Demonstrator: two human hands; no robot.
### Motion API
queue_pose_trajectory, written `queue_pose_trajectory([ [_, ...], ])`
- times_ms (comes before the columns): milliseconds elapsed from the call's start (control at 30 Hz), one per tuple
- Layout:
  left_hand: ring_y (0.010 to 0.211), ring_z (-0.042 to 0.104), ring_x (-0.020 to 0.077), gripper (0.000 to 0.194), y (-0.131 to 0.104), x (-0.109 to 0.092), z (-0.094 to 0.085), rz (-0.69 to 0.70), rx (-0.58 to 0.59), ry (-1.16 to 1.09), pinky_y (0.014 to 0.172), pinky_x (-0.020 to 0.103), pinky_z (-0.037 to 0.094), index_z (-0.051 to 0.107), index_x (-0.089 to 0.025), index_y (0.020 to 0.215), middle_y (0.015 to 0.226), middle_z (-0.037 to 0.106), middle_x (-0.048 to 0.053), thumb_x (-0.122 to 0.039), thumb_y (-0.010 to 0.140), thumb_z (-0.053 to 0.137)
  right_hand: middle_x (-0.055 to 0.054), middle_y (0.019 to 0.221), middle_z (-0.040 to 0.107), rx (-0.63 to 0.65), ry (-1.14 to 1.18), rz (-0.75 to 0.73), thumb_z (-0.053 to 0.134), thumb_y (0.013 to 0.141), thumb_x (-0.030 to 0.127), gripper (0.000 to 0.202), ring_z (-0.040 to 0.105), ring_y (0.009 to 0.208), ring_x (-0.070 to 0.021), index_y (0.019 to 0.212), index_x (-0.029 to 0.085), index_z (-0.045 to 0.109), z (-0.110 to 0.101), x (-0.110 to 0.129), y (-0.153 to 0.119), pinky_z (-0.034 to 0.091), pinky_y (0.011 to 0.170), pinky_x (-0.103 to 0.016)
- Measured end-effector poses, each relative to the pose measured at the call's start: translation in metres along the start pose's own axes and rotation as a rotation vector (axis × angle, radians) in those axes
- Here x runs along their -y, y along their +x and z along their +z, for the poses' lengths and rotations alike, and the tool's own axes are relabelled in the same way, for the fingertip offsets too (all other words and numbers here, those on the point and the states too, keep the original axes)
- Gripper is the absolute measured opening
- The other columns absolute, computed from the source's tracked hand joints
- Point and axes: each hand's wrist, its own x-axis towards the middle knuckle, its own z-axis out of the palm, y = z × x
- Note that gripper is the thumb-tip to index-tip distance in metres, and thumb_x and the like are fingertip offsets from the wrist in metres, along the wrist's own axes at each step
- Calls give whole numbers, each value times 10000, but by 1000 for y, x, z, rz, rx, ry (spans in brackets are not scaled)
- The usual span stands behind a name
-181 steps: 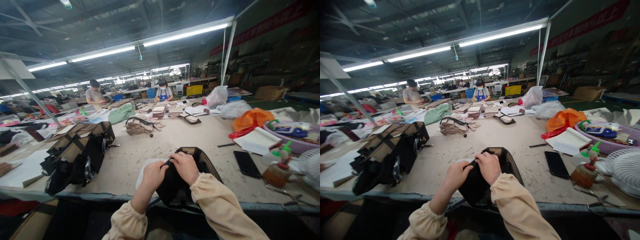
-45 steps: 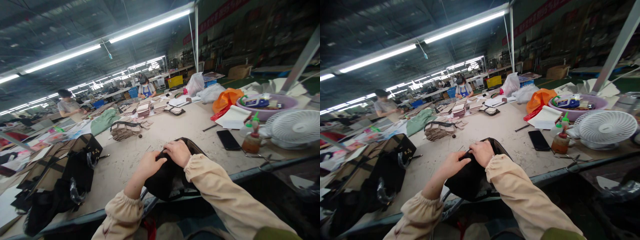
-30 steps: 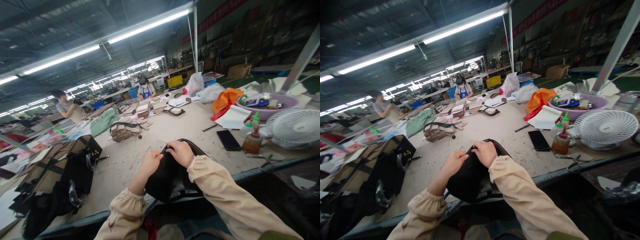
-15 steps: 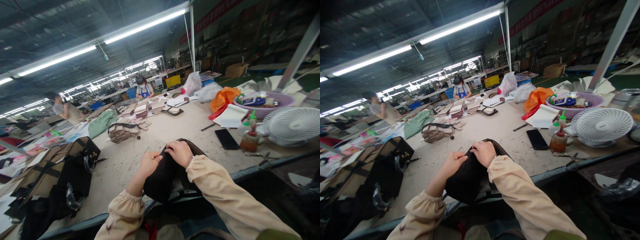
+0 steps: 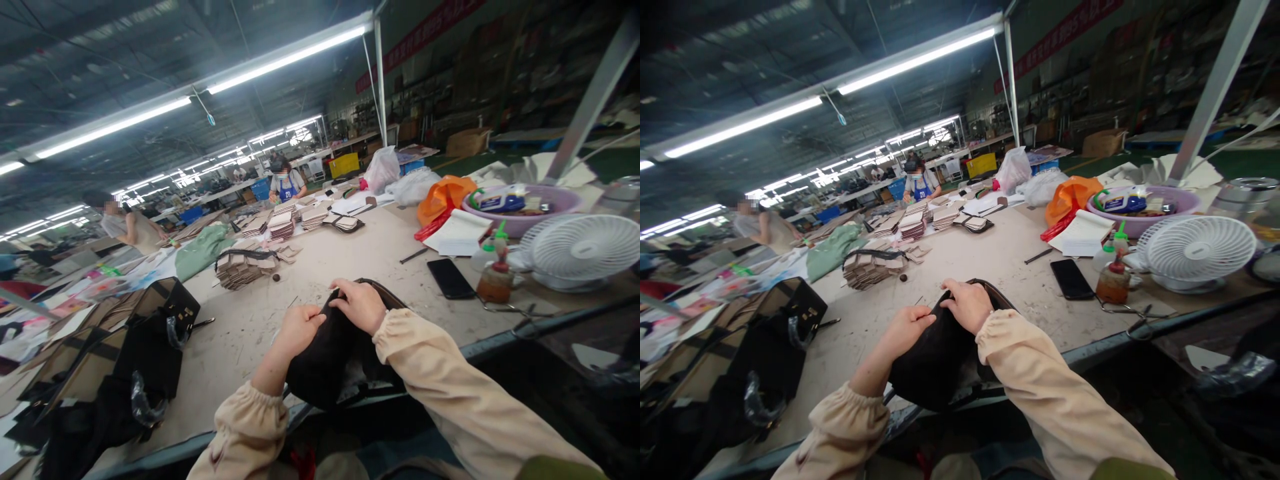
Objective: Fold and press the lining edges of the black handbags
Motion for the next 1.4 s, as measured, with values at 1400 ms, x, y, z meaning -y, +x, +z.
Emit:
queue_pose_trajectory([
  [1400,522,418,102,214,20,-9,6,-32,-121,54,512,228,273,607,-157,598,521,491,-30,-286,756,540,-15,819,694,35,-56,181,578,836,358,149,636,778,-172,922,237,584,-5,-5,1,379,678,-267],
])
